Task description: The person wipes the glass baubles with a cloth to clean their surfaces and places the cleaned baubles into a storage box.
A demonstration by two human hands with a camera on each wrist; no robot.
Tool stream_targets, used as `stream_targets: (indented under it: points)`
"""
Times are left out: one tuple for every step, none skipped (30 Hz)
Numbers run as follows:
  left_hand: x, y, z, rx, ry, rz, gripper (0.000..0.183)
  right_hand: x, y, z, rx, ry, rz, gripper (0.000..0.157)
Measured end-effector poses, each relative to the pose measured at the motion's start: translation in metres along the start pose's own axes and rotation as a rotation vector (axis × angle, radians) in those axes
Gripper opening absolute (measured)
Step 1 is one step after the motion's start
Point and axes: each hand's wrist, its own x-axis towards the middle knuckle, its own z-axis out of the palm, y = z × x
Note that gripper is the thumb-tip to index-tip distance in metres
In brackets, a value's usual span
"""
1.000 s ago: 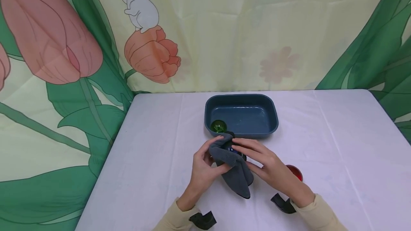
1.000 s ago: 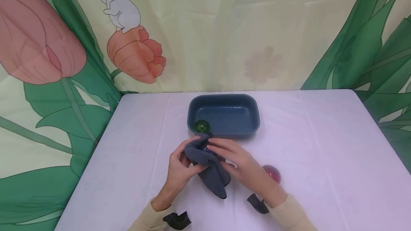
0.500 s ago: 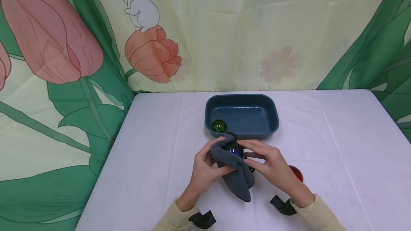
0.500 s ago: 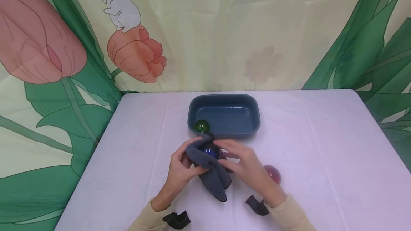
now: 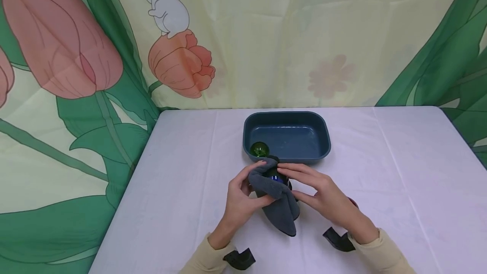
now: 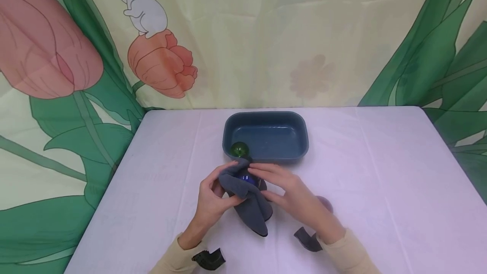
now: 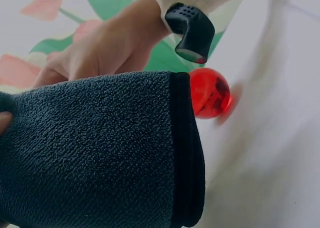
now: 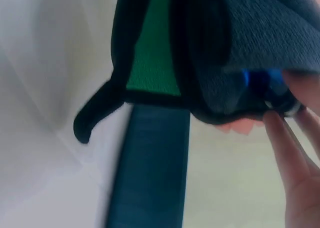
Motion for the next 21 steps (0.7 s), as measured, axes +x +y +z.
stream_targets:
  points:
    - [-0.0002,0.0003,0.0002,-0.002,-0.001,0.001,0.065,0.0000,-0.0002,0.0007,-0.012,0.012,-0.023,0.071]
    - [-0.0005,0.0005,0.0005,-0.004,-0.002,0.000,0.064,0.0002,-0.0003,0.0014,-0.021,0.025,-0.043,0.070]
    - [-0.0007,0.0007,0.0007,-0.005,-0.002,0.000,0.064,0.0005,-0.0002,0.0022,-0.023,0.036,-0.061,0.070]
    - [-0.0009,0.0008,0.0009,-0.006,-0.002,0.000,0.064,0.0006,-0.0002,0.0028,-0.023,0.048,-0.075,0.070]
    - [-0.0011,0.0008,0.0011,-0.006,-0.002,-0.002,0.064,0.0006,-0.0002,0.0032,-0.021,0.057,-0.083,0.070]
    - [-0.0011,0.0007,0.0012,-0.008,-0.004,-0.005,0.064,0.0003,-0.0003,0.0035,-0.019,0.063,-0.083,0.070]
    - [-0.0010,0.0008,0.0014,-0.010,-0.007,-0.010,0.064,0.0001,-0.0005,0.0037,-0.013,0.067,-0.080,0.070]
    - [-0.0009,0.0008,0.0016,-0.010,-0.011,-0.015,0.064,-0.0004,-0.0009,0.0038,-0.006,0.069,-0.068,0.070]
    - [-0.0007,0.0009,0.0017,-0.011,-0.017,-0.020,0.064,-0.0009,-0.0016,0.0037,0.006,0.068,-0.044,0.069]
    - [-0.0006,0.0011,0.0019,-0.013,-0.024,-0.025,0.065,-0.0015,-0.0024,0.0036,0.021,0.065,-0.013,0.068]
    - [-0.0006,0.0010,0.0019,-0.015,-0.031,-0.029,0.065,-0.0019,-0.0033,0.0033,0.041,0.059,0.025,0.066]
    - [-0.0005,0.0013,0.0019,-0.016,-0.038,-0.032,0.065,-0.0023,-0.0042,0.0031,0.059,0.054,0.065,0.064]
    - [-0.0004,0.0016,0.0019,-0.018,-0.044,-0.035,0.065,-0.0025,-0.0052,0.0028,0.080,0.048,0.107,0.062]
    - [-0.0005,0.0018,0.0019,-0.018,-0.048,-0.035,0.066,-0.0027,-0.0060,0.0025,0.096,0.041,0.147,0.061]
    - [-0.0005,0.0021,0.0019,-0.015,-0.053,-0.031,0.066,-0.0028,-0.0066,0.0023,0.111,0.034,0.182,0.060]
    - [-0.0007,0.0024,0.0019,-0.012,-0.056,-0.029,0.066,-0.0028,-0.0068,0.0022,0.122,0.029,0.208,0.059]
    - [-0.0007,0.0026,0.0019,-0.008,-0.057,-0.028,0.066,-0.0029,-0.0069,0.0021,0.129,0.024,0.225,0.058]
    - [-0.0007,0.0031,0.0021,-0.002,-0.057,-0.028,0.066,-0.0031,-0.0069,0.0021,0.132,0.020,0.235,0.058]
    - [-0.0008,0.0032,0.0023,0.005,-0.057,-0.029,0.066,-0.0036,-0.0067,0.0021,0.135,0.017,0.239,0.059]
    - [-0.0010,0.0033,0.0024,0.011,-0.057,-0.030,0.066,-0.0041,-0.0063,0.0022,0.134,0.016,0.237,0.059]
    - [-0.0011,0.0034,0.0026,0.019,-0.054,-0.030,0.066,-0.0048,-0.0060,0.0022,0.130,0.015,0.236,0.060]
